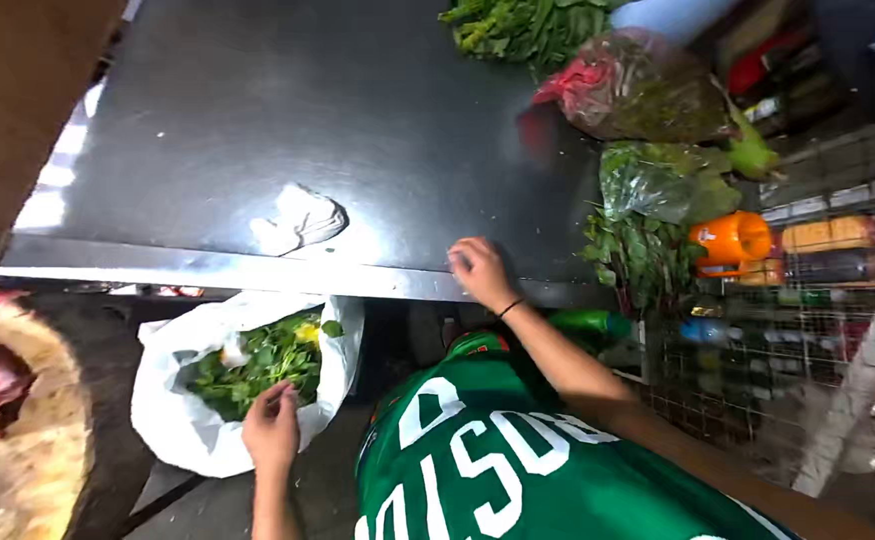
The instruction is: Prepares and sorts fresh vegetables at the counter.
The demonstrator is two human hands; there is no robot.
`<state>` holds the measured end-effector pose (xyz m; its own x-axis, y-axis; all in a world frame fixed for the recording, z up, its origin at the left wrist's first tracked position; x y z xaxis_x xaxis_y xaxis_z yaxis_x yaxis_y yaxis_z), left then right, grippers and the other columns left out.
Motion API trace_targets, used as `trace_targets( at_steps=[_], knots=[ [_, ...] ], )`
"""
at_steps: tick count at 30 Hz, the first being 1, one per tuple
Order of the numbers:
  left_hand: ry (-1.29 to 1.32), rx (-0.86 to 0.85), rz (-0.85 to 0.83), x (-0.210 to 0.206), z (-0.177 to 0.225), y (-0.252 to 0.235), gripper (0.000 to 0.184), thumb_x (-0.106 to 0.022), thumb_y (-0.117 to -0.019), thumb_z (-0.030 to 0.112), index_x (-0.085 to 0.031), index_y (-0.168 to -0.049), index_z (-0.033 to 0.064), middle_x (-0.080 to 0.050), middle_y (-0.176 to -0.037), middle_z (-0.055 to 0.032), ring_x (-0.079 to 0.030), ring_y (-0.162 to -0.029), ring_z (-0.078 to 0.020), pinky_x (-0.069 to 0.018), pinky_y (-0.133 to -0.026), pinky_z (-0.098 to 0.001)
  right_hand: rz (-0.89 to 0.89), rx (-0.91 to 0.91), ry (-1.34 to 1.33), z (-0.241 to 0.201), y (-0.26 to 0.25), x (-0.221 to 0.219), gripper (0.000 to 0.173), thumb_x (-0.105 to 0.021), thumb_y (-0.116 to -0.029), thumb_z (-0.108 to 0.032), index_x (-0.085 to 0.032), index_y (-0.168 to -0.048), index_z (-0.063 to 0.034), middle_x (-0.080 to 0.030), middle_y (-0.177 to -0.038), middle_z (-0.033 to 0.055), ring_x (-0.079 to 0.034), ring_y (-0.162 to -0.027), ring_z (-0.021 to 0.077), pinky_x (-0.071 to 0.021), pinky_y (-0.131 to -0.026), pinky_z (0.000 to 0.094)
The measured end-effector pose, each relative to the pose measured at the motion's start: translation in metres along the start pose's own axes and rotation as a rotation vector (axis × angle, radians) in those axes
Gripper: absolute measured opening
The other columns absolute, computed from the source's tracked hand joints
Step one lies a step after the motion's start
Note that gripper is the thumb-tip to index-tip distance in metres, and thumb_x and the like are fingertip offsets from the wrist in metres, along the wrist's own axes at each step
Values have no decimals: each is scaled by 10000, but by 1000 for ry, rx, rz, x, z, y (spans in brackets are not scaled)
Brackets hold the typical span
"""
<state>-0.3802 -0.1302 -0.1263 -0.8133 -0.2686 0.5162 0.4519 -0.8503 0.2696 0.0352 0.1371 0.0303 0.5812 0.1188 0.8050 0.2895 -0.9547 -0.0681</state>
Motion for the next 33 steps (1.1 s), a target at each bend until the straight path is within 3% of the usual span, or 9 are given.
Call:
trace_targets(
  at_steps=[3, 7, 10, 14, 18, 24, 26, 28, 33],
  knots=[
    [-107, -109, 13, 3, 36, -35, 319, -616, -1022, 304, -666, -1249, 86, -713, -1151, -94, -703, -1006, -173, -605, -886, -414, 0, -412, 203, 122, 23, 61, 308, -641, -1005, -273, -687, -1206, -44, -624, -1317, 200, -585, -1244, 390, -481, -1048, 584],
    [-82, -126, 41, -31, 109, -61, 320, -608, -1029, 284, -663, -1251, 59, -719, -1158, -110, -711, -1002, -175, -600, -903, -416, -428, -812, 335, 205, 60, 75, 474, -588, -996, -453, -713, -1058, 0, -714, -1090, 248, -686, -1056, 436, -522, -900, 679],
    [-41, -140, 7, -80, 162, -52, 302, -599, -1033, 264, -674, -1221, 41, -719, -1128, -117, -708, -983, -187, -600, -888, -425, -588, -672, 293, 195, 60, 66, 415, -540, -1039, -392, -719, -990, -20, -717, -1039, 218, -688, -1039, 395, -532, -905, 627],
    [-54, -225, -66, -152, 209, -23, 292, -585, -1045, 225, -658, -1250, 31, -700, -1206, -143, -698, -1081, -222, -599, -915, -452, -433, -479, -136, 201, 37, 70, 280, -608, -1043, -287, -723, -1104, -39, -743, -992, 146, -729, -900, 261, -593, -874, 502],
    [-231, -402, -68, -209, 269, -11, 294, -566, -1010, 162, -668, -1248, 22, -662, -1233, -207, -580, -1214, -396, -430, -1065, -586, -212, -507, 56, 250, 0, 112, 250, -597, -1012, -192, -711, -1145, -14, -724, -1088, 181, -706, -1023, 304, -556, -959, 520],
    [-549, -351, -247, -306, 311, -34, 511, -586, -1008, 412, -602, -1370, 51, -533, -1445, -235, -416, -1417, -458, -235, -1195, -678, -203, -482, 388, 303, -3, 145, 455, -641, -974, -194, -595, -1398, -38, -477, -1516, 237, -463, -1407, 409, -407, -1150, 569],
    [-644, -325, -342, -332, 319, -36, 498, -578, -1009, 432, -646, -1277, 18, -558, -1372, -275, -469, -1343, -487, -334, -1121, -681, -276, -449, 418, 294, 6, 134, 490, -626, -984, -212, -563, -1439, -42, -447, -1554, 224, -405, -1452, 413, -370, -1174, 576],
    [-705, -339, -483, -358, 329, -29, 441, -562, -1016, 403, -684, -1210, 26, -635, -1270, -241, -561, -1242, -454, -442, -1002, -657, -305, -423, 401, 270, 21, 126, 389, -629, -989, -207, -644, -1341, -42, -558, -1432, 212, -501, -1362, 402, -433, -1118, 573],
    [-743, -496, -733, -414, 352, 10, 371, -616, -977, 378, -719, -1184, 87, -620, -1347, -171, -539, -1285, -418, -456, -968, -666, -509, -411, 130, 200, 62, 86, 210, -580, -1031, -175, -716, -1056, -17, -707, -1016, 208, -700, -948, 368, -573, -846, 579]
  ],
)
Point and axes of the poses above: each hand's wrist, its own y-axis away from the middle knuckle, its own x-axis out of the back of the hand, z = x × y, the point moved 8 cm from there along -y, towards the middle knuckle
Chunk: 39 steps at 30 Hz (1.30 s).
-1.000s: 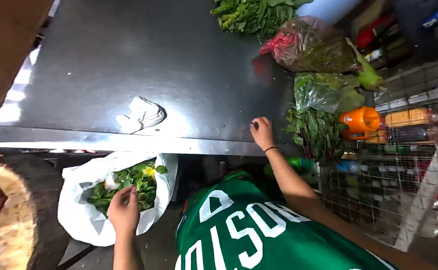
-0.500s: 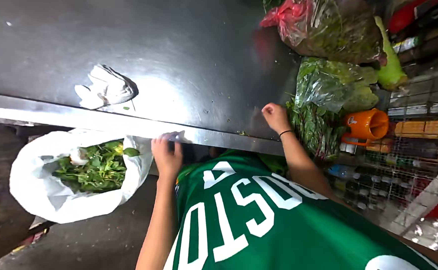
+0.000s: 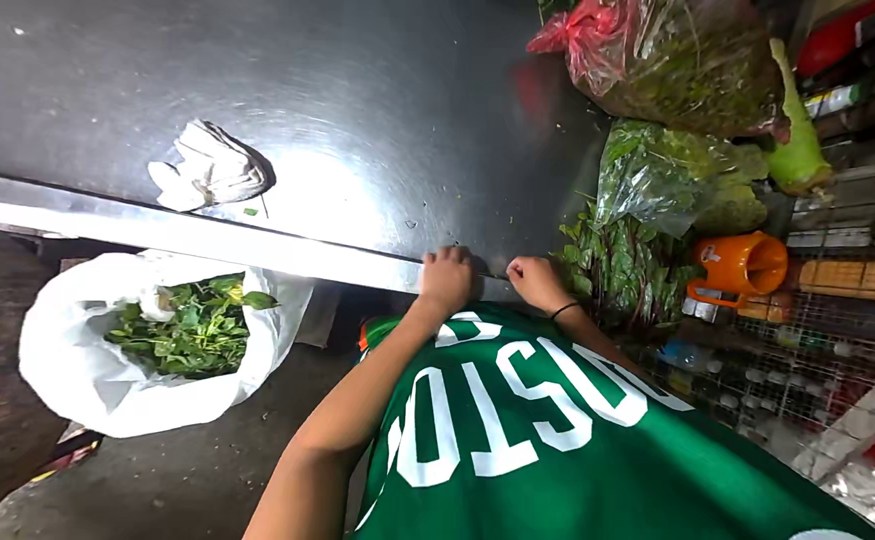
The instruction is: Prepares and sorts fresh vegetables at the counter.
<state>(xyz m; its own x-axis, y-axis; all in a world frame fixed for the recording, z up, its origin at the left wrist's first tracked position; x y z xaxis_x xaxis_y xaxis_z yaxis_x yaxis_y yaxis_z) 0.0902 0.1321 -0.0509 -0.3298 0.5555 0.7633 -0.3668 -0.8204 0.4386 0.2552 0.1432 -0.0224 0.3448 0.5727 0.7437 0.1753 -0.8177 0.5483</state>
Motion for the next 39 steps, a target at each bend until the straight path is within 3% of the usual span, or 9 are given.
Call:
trace_targets(
  at_steps=[2, 4, 8, 12, 17, 21, 29, 34, 39],
  knots=[
    [-37, -85, -56, -11, 18, -3, 396, -582, -988, 410, -698, -1265, 151, -586, -1398, -120, -510, -1314, -379, -433, -969, -647, 4, 40, -7, -17, -3, -21, 252, -546, -1051, -178, -719, -1023, 3, -708, -1027, 212, -699, -990, 370, -566, -893, 566],
    [18, -55, -31, -6, 9, -3, 397, -589, -991, 394, -681, -1284, 142, -588, -1391, -126, -510, -1316, -381, -427, -972, -660, 28, 51, -67, -31, -14, -28, 268, -533, -1057, -165, -720, -1031, 25, -713, -1020, 229, -700, -1006, 377, -552, -917, 560],
    [243, 48, 255, 31, -54, 27, 375, -649, -953, 249, -674, -1297, 101, -628, -1308, -184, -544, -1256, -429, -443, -974, -669, -26, 10, -407, -33, -42, -27, 262, -560, -1053, -159, -708, -1187, 11, -741, -1068, 160, -739, -956, 229, -602, -923, 428],
    [335, 56, 480, 53, -111, 85, 331, -604, -961, 166, -683, -1276, 102, -641, -1283, -167, -542, -1272, -401, -442, -1029, -628, 70, -43, -164, -28, -41, -2, 199, -615, -1010, -141, -697, -1131, -5, -732, -1013, 170, -721, -934, 285, -576, -899, 492],
    [355, 121, 558, 33, -161, 153, 300, -607, -939, 46, -699, -1223, 74, -656, -1259, -154, -559, -1245, -383, -442, -1045, -605, 0, 68, -40, -56, -40, -22, 417, -757, -942, -261, -659, -1292, -58, -693, -1132, 201, -684, -1037, 334, -558, -946, 511],
    [440, 187, 537, 1, -183, 191, 301, -615, -923, 19, -704, -1206, 69, -642, -1258, -166, -554, -1229, -396, -442, -1042, -604, -39, -83, 118, -79, -47, -33, 483, -788, -905, -392, -637, -1189, -31, -693, -1041, 238, -684, -1004, 423, -550, -868, 615],
    [550, 223, 532, -19, -235, 234, 247, -677, -949, 148, -717, -1190, 113, -641, -1265, -122, -568, -1223, -341, -467, -1035, -564, -81, -169, 208, -103, -53, -40, 266, -801, -882, -154, -696, -1062, 12, -702, -1069, 242, -672, -1070, 419, -531, -933, 618],
    [579, 268, 558, -11, -266, 260, 286, -737, -916, 165, -711, -1196, 107, -636, -1276, -131, -559, -1240, -342, -456, -1045, -566, -72, -172, 234, -104, -55, -45, 170, -777, -891, -125, -739, -999, 0, -722, -1050, 227, -680, -1063, 409, -524, -944, 624],
    [603, 292, 573, -18, -288, 284, 296, -746, -900, 162, -715, -1189, 106, -646, -1258, -124, -570, -1222, -335, -476, -1018, -560, -26, -266, 158, -107, -50, -40, 219, -828, -841, -143, -753, -985, 4, -718, -1051, 247, -665, -1064, 437, -494, -951, 665]
  ],
)
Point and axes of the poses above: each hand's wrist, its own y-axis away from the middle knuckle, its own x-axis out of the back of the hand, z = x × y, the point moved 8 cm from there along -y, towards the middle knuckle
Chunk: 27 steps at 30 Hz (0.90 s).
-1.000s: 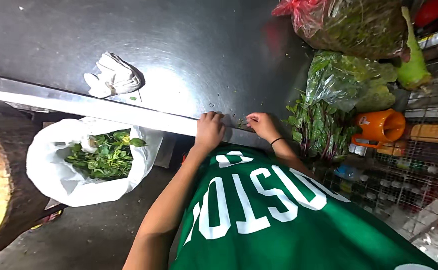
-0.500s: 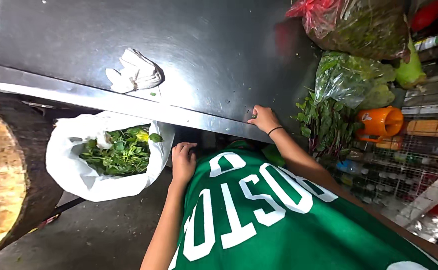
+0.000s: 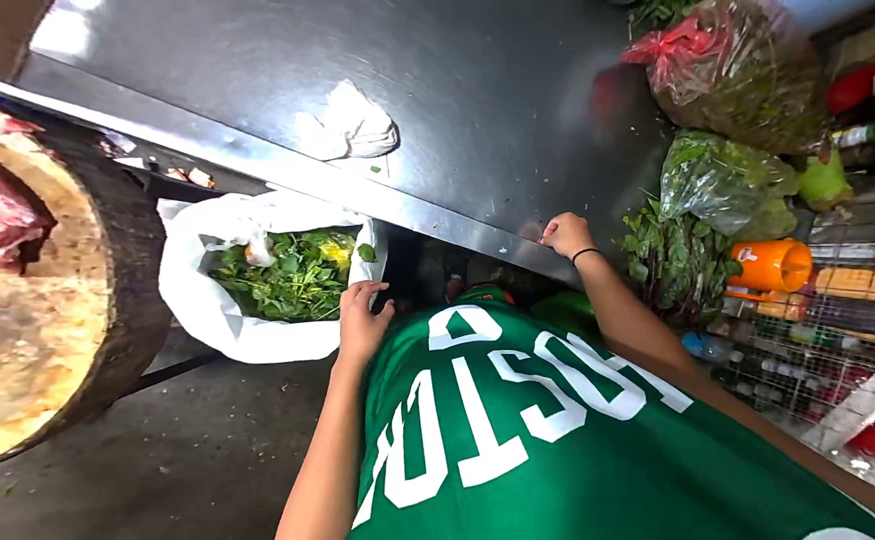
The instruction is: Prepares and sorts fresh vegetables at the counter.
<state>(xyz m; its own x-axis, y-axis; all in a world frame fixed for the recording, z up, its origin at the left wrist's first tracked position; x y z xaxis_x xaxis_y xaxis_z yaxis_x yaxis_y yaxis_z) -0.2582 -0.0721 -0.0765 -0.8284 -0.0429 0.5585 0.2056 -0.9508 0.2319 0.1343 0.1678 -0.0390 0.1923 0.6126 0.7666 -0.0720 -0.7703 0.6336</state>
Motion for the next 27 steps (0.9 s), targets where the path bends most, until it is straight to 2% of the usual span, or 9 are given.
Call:
trace_targets(
  at_steps=[5, 10, 13, 16, 18, 21, 24, 26, 27],
  knots=[
    [23, 30, 17, 14, -24, 5, 292, -754, -897, 176, -721, -1185, 144, -647, -1268, -96, -587, -1211, -306, -515, -975, -544, 119, -64, -214, -23, 6, -2, 219, -823, -830, -127, -755, -1006, -15, -724, -1006, 223, -682, -1001, 404, -516, -911, 636],
    [28, 39, -3, 33, -31, 1, 295, -745, -916, 175, -711, -1204, 125, -635, -1266, -121, -587, -1208, -314, -521, -974, -550, 146, 28, -462, -63, -19, -11, 235, -789, -848, -75, -728, -1066, -12, -739, -958, 157, -730, -878, 275, -600, -875, 500],
    [39, 17, 10, 50, -29, -1, 292, -731, -931, 176, -701, -1210, 96, -631, -1273, -139, -589, -1208, -319, -521, -975, -552, 160, 130, -826, -87, -23, -5, 246, -780, -824, 43, -682, -1050, 46, -717, -950, 149, -723, -813, 208, -637, -800, 384],
    [70, 23, 73, 71, -21, 5, 284, -727, -934, 137, -693, -1206, 63, -626, -1283, -156, -605, -1205, -309, -549, -967, -524, 104, 314, -1090, -122, 6, 27, 210, -748, -855, 50, -654, -1038, 11, -710, -948, 103, -721, -828, 192, -643, -806, 376],
    [42, 35, 142, 84, -20, 16, 282, -716, -934, 140, -698, -1205, 62, -635, -1270, -163, -587, -1211, -337, -511, -995, -547, 29, 482, -1124, -162, 45, 52, 160, -722, -883, 28, -645, -1005, -39, -703, -914, 51, -715, -818, 167, -639, -819, 373],
    [-58, 81, 184, 89, -31, 30, 281, -681, -953, 192, -700, -1217, 95, -642, -1258, -146, -580, -1217, -349, -482, -1020, -582, 1, 749, -1132, -232, 104, 57, 165, -707, -868, 31, -646, -980, -74, -709, -868, 12, -702, -770, 141, -635, -763, 361],
    [-46, 103, 85, 77, -42, 36, 278, -652, -980, 208, -693, -1227, 87, -681, -1212, -118, -647, -1154, -282, -533, -1001, -549, 6, 987, -847, -312, 146, -13, 124, -724, -880, -26, -673, -985, 16, -710, -965, 104, -699, -855, 181, -619, -783, 381],
    [-23, 99, 19, 70, -42, 40, 267, -629, -997, 222, -689, -1221, 90, -704, -1161, -95, -676, -1094, -241, -558, -965, -515, -145, 1094, -400, -354, 152, -83, 164, -752, -926, -182, -765, -1027, -53, -703, -1220, 97, -665, -1150, 186, -563, -1006, 393],
    [-11, 96, 1, 70, -40, 42, 270, -613, -1004, 235, -689, -1223, 96, -708, -1147, -84, -681, -1077, -221, -566, -953, -490, -144, 1114, -284, -367, 146, -98, 178, -739, -946, -218, -777, -1047, -77, -678, -1309, 96, -622, -1250, 200, -512, -1082, 412]
  ],
)
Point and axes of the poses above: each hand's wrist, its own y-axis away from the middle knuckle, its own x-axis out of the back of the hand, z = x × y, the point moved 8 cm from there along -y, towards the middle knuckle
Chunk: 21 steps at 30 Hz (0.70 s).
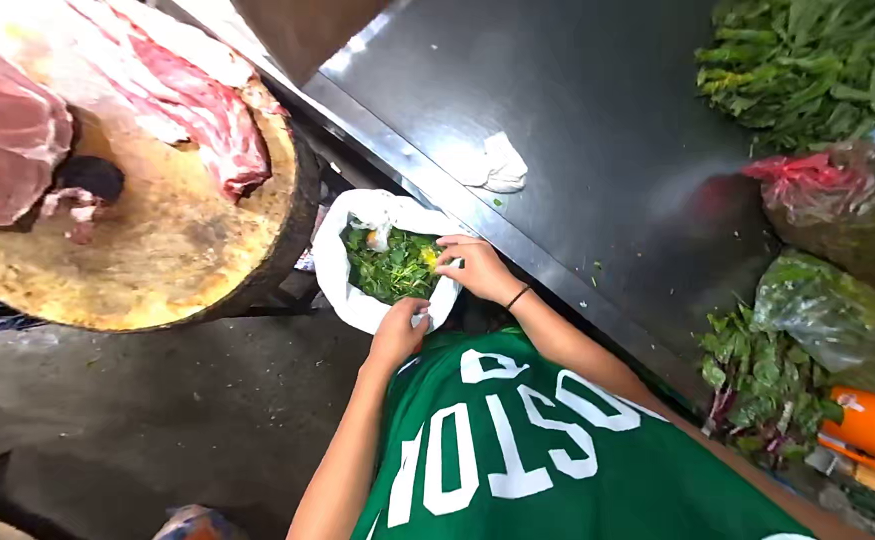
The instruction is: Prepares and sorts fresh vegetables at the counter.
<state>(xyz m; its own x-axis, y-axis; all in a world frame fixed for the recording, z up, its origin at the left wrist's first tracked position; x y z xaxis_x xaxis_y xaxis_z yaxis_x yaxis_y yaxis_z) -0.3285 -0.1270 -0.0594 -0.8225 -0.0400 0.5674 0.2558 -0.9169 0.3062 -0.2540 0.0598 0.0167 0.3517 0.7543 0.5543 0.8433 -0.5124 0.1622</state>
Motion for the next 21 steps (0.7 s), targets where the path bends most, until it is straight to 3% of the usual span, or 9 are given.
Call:
trace_targets(
  at_steps=[1, 4, 7, 8, 10, 13, 17, 21],
  knots=[
    [9, 4, 5, 3, 2, 1, 277, -600, -1010, 256, -691, -1228, 112, -711, -1137, -66, -683, -1063, -197, -573, -938, -461, 31, -9, 62, 6, -16, 5, 189, -709, -967, -215, -768, -1082, -77, -669, -1328, 103, -609, -1276, 214, -498, -1102, 426],
    [58, 47, 120, 16, 4, 13, 268, -594, -1018, 279, -698, -1217, 133, -716, -1107, -35, -688, -1031, -150, -591, -908, -406, 307, -163, 212, 48, -59, 73, 244, -635, -969, -144, -726, -1185, -76, -660, -1310, 126, -608, -1250, 264, -491, -1087, 473],
    [75, 66, 216, 21, 2, 22, 259, -592, -1019, 284, -704, -1208, 148, -727, -1103, -6, -697, -1006, -103, -599, -883, -348, 390, -446, 278, 107, -92, 127, 536, -689, -922, -267, -583, -1412, -75, -583, -1389, 223, -548, -1294, 417, -452, -1061, 624],
    [80, 61, 221, 20, 3, 21, 260, -589, -1022, 296, -707, -1204, 152, -728, -1103, 4, -696, -1002, -90, -599, -876, -332, 347, -511, 279, 123, -100, 136, 609, -716, -914, -325, -553, -1435, -55, -582, -1378, 264, -542, -1291, 461, -436, -1054, 665],
    [101, 39, 209, 19, 11, 19, 262, -589, -1023, 310, -711, -1195, 154, -727, -1098, 12, -695, -991, -77, -600, -861, -311, 264, -526, 224, 133, -111, 150, 519, -753, -915, -333, -645, -1300, -2, -655, -1239, 283, -613, -1190, 462, -466, -1014, 673],
    [193, 9, 202, 33, 32, 7, 242, -613, -1011, 265, -713, -1188, 133, -732, -1099, 1, -707, -976, -86, -611, -856, -309, 308, -292, 73, 96, -107, 178, 278, -689, -959, -243, -696, -1089, 2, -685, -1021, 191, -657, -952, 314, -530, -899, 531],
    [277, -102, 229, 69, 81, -28, 232, -637, -1007, 232, -707, -1186, 103, -734, -1107, -24, -717, -989, -121, -624, -868, -356, 457, 54, -82, 14, -61, 214, 176, -635, -983, -176, -690, -1033, -17, -687, -969, 105, -654, -889, 162, -554, -835, 363],
    [303, -313, 275, 115, 157, -85, 270, -659, -992, 238, -694, -1222, 100, -721, -1167, -47, -702, -1066, -156, -614, -888, -390, 577, 249, -137, -61, -6, 248, 115, -615, -992, -86, -693, -1039, -16, -685, -934, 73, -631, -799, 103, -551, -733, 278]
  ],
)
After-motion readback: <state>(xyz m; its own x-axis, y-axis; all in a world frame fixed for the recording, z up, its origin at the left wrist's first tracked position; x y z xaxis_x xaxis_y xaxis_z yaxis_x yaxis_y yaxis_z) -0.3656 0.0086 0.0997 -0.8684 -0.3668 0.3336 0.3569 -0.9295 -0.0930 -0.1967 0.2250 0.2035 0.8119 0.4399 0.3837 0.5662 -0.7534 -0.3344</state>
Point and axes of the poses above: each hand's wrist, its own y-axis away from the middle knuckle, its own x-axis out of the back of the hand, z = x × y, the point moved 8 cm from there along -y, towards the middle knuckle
